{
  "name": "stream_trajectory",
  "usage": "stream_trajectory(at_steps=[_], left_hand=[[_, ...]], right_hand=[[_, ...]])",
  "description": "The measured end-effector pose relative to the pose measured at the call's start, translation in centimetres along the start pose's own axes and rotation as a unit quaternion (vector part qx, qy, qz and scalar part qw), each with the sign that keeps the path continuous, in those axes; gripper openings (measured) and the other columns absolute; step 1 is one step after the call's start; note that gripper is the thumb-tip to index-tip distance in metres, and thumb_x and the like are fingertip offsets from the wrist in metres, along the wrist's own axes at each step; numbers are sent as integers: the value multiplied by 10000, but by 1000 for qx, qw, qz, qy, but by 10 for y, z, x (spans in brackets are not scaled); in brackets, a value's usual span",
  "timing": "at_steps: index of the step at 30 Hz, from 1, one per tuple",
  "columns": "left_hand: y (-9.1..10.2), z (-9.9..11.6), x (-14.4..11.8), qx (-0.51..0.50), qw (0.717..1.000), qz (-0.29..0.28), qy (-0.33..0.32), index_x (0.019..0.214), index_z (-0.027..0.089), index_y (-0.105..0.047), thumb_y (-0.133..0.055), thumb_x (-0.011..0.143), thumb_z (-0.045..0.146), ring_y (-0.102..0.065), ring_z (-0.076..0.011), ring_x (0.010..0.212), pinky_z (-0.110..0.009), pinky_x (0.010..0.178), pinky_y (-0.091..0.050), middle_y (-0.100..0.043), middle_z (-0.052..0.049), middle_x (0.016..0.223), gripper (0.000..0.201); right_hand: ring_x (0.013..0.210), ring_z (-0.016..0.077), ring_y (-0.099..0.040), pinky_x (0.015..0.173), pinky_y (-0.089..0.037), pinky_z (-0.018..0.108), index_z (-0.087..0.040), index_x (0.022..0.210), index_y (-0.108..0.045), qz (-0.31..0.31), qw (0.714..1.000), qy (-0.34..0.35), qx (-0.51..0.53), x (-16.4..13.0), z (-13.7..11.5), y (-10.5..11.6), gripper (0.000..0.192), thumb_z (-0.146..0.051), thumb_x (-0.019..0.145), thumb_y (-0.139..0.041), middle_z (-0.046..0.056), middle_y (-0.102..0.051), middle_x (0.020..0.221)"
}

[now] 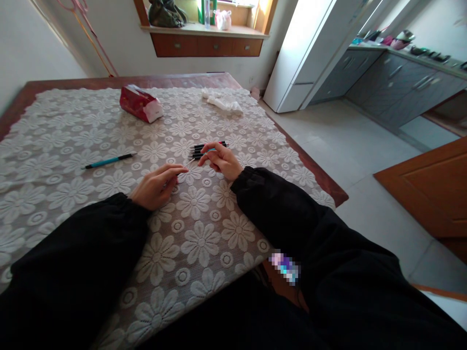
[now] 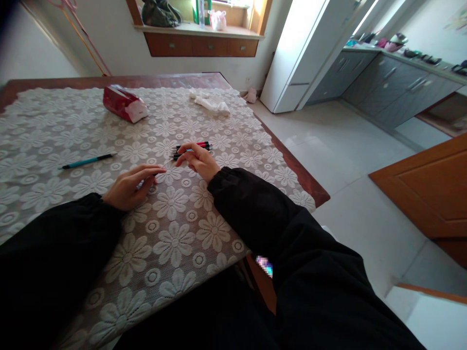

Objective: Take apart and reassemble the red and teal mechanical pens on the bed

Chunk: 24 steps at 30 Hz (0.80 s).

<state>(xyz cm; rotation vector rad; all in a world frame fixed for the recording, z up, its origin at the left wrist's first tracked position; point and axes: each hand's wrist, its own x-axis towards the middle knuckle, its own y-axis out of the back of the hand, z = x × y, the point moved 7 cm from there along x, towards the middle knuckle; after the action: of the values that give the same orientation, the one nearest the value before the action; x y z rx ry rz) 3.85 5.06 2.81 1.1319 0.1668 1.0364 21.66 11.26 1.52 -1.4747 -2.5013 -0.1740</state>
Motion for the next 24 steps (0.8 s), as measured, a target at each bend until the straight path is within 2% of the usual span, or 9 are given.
stream_trajectory(at_steps=[7, 10, 17, 24], left_hand=[[0, -2, 0, 6, 1000, 2, -6, 1283, 196, -630, -433, 968, 205, -666, -212, 1036, -335, 905, -556, -642, -104, 1289, 371], [0, -2, 0, 9, 1000, 1, -2, 1282, 203, -634, -436, 963, 209, -660, -223, 1067, -347, 925, -558, -647, -101, 1287, 375], [0, -2, 0, 2, 1000, -2, -2, 1300, 208, -623, -440, 955, 191, -677, -189, 954, -310, 847, -577, -635, -97, 1303, 391], [1, -1, 0, 16, 1000, -2, -9, 1291, 191, -618, -427, 970, 183, -670, -200, 1012, -318, 874, -567, -637, -104, 1296, 373]], right_hand=[[482, 58, -281, 453, -243, 201, -225, 933, -451, -19, 999, 32, -22, -1, -2, -2, 233, -431, 935, -560, 25, -736, 927], [491, 63, -296, 463, -259, 202, -224, 933, -448, -7, 999, 37, -17, -1, 0, 0, 240, -427, 922, -577, 32, -740, 919], [557, 85, -426, 517, -340, 211, -227, 940, -440, 2, 999, 43, -17, 0, -2, 2, 266, -456, 914, -573, 49, -752, 925], [642, 103, -549, 586, -412, 232, -222, 952, -469, 42, 996, 54, -56, -2, -8, 8, 302, -508, 923, -562, 51, -748, 962]])
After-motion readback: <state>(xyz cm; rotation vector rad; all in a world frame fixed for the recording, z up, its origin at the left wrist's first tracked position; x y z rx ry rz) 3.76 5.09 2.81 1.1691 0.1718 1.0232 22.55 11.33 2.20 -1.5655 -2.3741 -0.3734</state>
